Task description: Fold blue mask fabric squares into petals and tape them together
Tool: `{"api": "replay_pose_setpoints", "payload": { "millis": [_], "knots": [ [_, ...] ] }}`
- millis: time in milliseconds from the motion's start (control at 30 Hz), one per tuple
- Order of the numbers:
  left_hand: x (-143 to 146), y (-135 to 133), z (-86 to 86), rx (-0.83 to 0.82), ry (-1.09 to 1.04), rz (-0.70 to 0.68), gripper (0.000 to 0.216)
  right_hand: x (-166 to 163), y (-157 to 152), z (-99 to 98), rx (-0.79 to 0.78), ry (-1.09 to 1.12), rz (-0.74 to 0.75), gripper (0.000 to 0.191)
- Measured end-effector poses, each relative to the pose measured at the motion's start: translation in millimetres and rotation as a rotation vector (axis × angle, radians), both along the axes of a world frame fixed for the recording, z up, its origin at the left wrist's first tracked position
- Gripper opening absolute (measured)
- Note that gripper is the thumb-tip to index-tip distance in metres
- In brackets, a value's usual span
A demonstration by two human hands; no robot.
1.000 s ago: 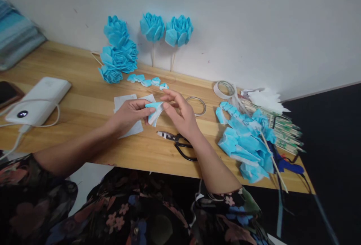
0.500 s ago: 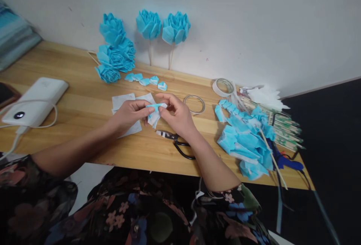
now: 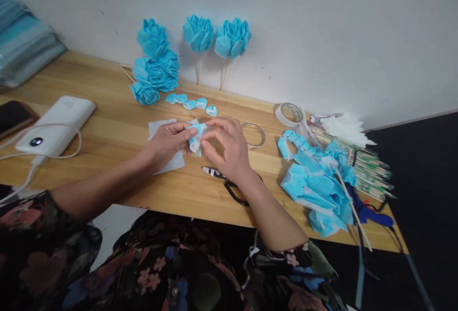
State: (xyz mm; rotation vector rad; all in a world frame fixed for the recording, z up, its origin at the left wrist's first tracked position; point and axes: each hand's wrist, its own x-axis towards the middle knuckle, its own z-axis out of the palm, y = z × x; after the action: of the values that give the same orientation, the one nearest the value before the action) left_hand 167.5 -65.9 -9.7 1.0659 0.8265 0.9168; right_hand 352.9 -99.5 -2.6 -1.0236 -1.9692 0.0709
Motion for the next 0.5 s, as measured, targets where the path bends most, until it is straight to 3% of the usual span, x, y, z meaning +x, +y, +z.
{"api": "replay_pose_setpoints", "payload": {
  "millis": [267, 500],
  "knots": [
    [0.5, -3.0, 2.5, 0.091, 0.048, -0.020, 0.032, -8.3, -1.8, -6.8, 0.067, -0.113, -0.077, 0.004],
    [-1.0, -2.5, 0.6, 0.114, 0.095, -0.043, 0.031, -4.6, -1.0, -4.6, 0.002, -0.074, -0.105, 0.007]
  ]
}}
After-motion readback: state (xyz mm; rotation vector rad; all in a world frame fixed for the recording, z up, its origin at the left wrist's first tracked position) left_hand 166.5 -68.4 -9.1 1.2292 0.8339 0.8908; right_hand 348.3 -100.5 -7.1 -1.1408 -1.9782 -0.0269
